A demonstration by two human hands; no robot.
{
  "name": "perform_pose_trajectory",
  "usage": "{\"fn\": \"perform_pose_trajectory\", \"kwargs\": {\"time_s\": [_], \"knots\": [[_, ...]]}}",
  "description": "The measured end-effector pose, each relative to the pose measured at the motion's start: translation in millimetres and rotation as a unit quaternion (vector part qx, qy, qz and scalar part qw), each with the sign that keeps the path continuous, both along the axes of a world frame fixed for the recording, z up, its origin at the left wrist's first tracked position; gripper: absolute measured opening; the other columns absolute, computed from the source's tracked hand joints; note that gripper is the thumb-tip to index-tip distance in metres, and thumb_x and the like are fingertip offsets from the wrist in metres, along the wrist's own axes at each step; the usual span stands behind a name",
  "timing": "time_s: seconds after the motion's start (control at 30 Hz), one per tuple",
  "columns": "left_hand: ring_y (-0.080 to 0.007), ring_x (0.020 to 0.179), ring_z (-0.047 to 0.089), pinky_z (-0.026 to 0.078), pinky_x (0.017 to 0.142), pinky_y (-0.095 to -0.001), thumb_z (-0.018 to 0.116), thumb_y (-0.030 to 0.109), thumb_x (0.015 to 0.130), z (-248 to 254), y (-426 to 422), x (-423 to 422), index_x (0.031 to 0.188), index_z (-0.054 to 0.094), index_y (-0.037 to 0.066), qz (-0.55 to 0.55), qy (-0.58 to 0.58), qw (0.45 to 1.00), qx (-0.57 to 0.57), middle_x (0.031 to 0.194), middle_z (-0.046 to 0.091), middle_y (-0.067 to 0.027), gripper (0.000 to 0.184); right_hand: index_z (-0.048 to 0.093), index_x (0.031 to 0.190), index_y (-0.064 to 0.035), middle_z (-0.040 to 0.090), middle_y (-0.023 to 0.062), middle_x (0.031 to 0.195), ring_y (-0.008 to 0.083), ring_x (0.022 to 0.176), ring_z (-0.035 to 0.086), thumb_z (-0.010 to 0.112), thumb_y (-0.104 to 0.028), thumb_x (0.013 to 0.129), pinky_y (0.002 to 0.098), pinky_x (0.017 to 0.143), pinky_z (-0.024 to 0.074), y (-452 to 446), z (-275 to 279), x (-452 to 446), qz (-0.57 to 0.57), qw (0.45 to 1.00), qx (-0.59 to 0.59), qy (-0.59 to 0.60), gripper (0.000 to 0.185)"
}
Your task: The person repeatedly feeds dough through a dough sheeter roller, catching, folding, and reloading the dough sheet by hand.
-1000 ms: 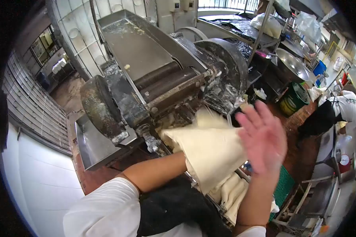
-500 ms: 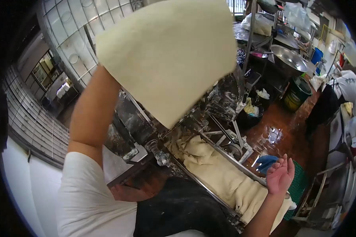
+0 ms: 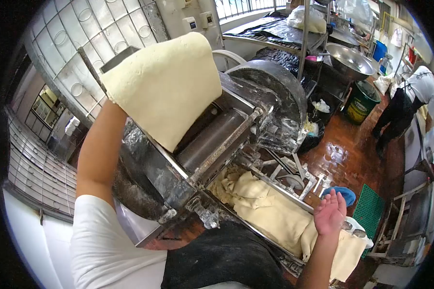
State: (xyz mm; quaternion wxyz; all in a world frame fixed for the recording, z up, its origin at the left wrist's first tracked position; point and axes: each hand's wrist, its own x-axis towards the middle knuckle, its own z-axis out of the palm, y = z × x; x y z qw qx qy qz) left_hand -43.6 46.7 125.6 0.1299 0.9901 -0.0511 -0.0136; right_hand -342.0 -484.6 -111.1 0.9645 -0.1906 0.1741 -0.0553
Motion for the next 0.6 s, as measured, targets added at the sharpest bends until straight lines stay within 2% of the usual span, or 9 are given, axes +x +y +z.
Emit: {"fn": "perform_pose_trajectory", "kwargs": {"time_s": [0.3,0.43,0.6], "knots": [[-0.0267,0.096,0.062,0.049,0.077,-0.0398,0.057,0.023,0.083,-38,12,34,0.107,0.065,0.010,-0.018,0.047,0.996,0.079,0.101,0.066,-0.0131,0.029,0.065,0.093,-0.0134,0.066,-0.0007,0.075,0.0161,0.065,0.064,0.051,-0.030,0.091,0.0291,0.055,0.0496,55,-24,57,0.051,0.997,0.006,0.058,0.022],[-0.0266,0.097,0.062,0.049,0.078,-0.0399,0.057,0.023,0.082,-43,16,43,0.108,0.064,0.010,-0.024,0.050,0.994,0.097,0.101,0.066,-0.0129,0.029,0.064,0.090,-0.0148,0.064,-0.0013,0.073,0.0157,0.063,0.060,0.055,-0.034,0.088,0.0284,0.054,0.0452,84,-47,69,0.080,0.987,0.004,0.141,0.022],[-0.0264,0.098,0.062,0.049,0.078,-0.0400,0.057,0.023,0.082,-47,27,38,0.108,0.064,0.011,-0.036,0.045,0.991,0.117,0.102,0.066,-0.0128,0.029,0.065,0.089,-0.0138,0.065,0.0011,0.075,0.0174,0.065,0.061,0.059,-0.034,0.085,0.0286,0.055,0.0456,114,-74,82,0.167,0.975,0.017,0.145,0.021]]}}
